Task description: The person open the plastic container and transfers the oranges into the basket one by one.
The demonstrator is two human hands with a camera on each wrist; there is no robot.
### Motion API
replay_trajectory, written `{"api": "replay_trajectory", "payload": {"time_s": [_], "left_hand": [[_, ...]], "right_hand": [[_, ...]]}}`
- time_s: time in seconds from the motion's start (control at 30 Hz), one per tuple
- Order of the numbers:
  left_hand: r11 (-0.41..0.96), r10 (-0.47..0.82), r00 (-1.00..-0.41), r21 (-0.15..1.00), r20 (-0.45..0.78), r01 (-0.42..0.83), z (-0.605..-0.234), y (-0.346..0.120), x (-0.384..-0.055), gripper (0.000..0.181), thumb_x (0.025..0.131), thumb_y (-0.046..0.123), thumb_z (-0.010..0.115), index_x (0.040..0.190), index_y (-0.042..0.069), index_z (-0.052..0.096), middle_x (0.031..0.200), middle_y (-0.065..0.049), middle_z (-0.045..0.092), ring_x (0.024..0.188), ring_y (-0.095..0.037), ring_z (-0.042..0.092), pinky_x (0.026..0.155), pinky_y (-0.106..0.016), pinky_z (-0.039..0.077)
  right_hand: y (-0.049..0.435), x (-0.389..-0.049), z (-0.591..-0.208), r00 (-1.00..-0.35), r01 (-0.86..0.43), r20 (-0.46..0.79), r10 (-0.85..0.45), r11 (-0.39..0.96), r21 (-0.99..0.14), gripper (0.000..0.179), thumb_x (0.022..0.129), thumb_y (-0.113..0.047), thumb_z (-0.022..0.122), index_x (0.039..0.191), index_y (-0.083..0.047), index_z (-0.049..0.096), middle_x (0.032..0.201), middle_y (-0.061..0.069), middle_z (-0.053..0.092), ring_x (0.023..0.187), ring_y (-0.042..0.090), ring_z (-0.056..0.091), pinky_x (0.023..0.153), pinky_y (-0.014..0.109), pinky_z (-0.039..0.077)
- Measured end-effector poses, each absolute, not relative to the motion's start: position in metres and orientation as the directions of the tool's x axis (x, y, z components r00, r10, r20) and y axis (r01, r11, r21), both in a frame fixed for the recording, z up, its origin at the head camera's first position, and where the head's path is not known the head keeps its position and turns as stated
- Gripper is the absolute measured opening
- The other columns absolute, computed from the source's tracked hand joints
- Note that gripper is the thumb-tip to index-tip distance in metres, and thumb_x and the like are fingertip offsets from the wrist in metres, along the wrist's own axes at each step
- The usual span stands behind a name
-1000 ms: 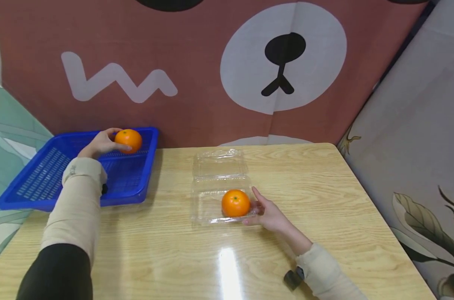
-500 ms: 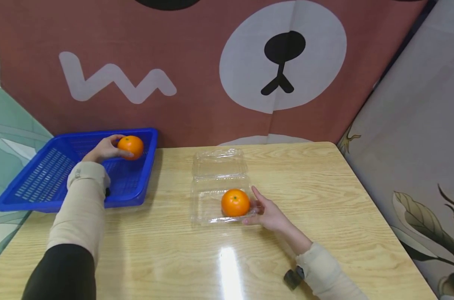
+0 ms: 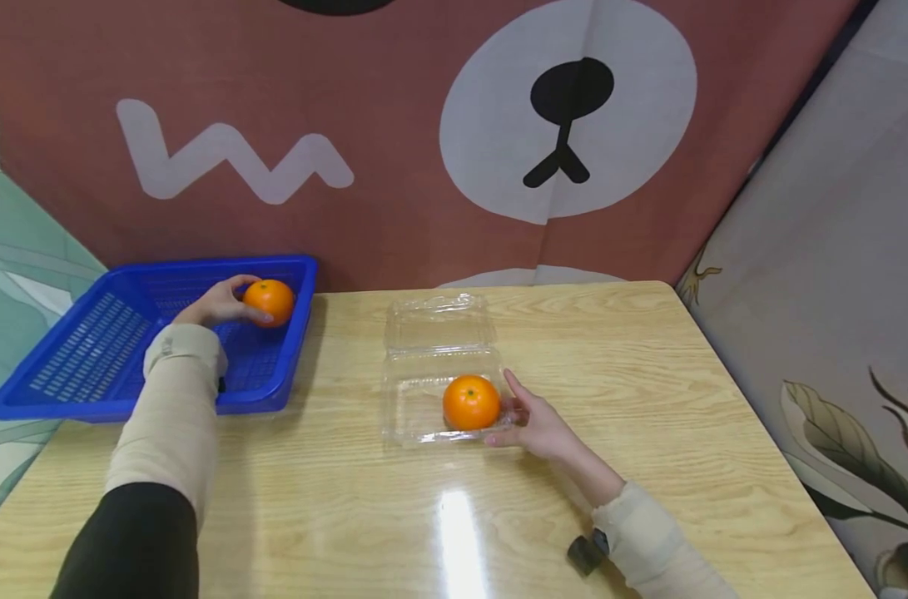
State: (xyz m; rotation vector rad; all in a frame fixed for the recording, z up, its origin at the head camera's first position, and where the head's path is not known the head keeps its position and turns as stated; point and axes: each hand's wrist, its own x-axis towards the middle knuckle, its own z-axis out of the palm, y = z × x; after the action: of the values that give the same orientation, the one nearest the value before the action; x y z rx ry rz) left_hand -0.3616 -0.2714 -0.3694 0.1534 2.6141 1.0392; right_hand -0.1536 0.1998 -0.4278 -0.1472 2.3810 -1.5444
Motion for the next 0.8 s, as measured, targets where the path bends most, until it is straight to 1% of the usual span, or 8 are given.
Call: {"api": "replay_trajectory", "payload": {"time_s": [0.17,0.33,0.5,0.63,0.8], "left_hand": [[0.742,0.237,-0.925,0.670,-0.297,-0.025,-0.3721,-0.2721,-0.3619,0.083,0.074,0.022,0.075,0.137,-0.001,0.025,0.130,-0.030,0.034,0.112,-0.041,0.040,0.097,-0.051,0.033],[0.706,0.258,-0.905,0.706,-0.338,-0.063,-0.3753,-0.2714,-0.3614,0.082,0.075,0.012,0.073,0.137,-0.002,0.021,0.131,-0.031,0.030,0.113,-0.041,0.040,0.097,-0.050,0.035],[0.676,0.269,-0.893,0.731,-0.361,-0.092,-0.3766,-0.2705,-0.3608,0.085,0.076,0.007,0.072,0.139,-0.002,0.016,0.134,-0.032,0.024,0.116,-0.042,0.037,0.098,-0.050,0.034],[0.668,0.266,-0.887,0.735,-0.379,-0.114,-0.3757,-0.2702,-0.3600,0.090,0.076,0.008,0.071,0.141,-0.002,0.010,0.135,-0.034,0.021,0.118,-0.043,0.034,0.100,-0.050,0.032],[0.708,0.246,-0.889,0.698,-0.385,-0.106,-0.3737,-0.2687,-0.3591,0.091,0.078,0.015,0.070,0.142,-0.003,0.007,0.137,-0.033,0.020,0.120,-0.044,0.031,0.101,-0.051,0.030]], "right_hand": [[0.1997,-0.1528,-0.4271,-0.950,0.081,-0.197,-0.243,0.416,-0.906,0.100,0.073,-0.017,0.077,0.147,-0.011,0.009,0.126,0.026,0.046,0.110,0.034,0.050,0.094,0.048,0.039],[0.1995,-0.1524,-0.4270,-0.949,0.086,-0.200,-0.242,0.412,-0.907,0.100,0.072,-0.016,0.077,0.147,-0.012,0.010,0.126,0.025,0.046,0.110,0.033,0.050,0.094,0.048,0.039],[0.1991,-0.1527,-0.4275,-0.950,0.085,-0.198,-0.240,0.412,-0.907,0.100,0.072,-0.016,0.077,0.147,-0.012,0.011,0.127,0.026,0.045,0.112,0.035,0.049,0.095,0.049,0.038],[0.1991,-0.1525,-0.4284,-0.950,0.084,-0.197,-0.244,0.407,-0.910,0.100,0.072,-0.016,0.077,0.147,-0.013,0.011,0.128,0.027,0.045,0.113,0.036,0.048,0.096,0.050,0.037],[0.1997,-0.1535,-0.4291,-0.951,0.077,-0.190,-0.245,0.409,-0.910,0.100,0.073,-0.016,0.077,0.147,-0.012,0.010,0.127,0.026,0.045,0.111,0.035,0.049,0.095,0.049,0.038]]}}
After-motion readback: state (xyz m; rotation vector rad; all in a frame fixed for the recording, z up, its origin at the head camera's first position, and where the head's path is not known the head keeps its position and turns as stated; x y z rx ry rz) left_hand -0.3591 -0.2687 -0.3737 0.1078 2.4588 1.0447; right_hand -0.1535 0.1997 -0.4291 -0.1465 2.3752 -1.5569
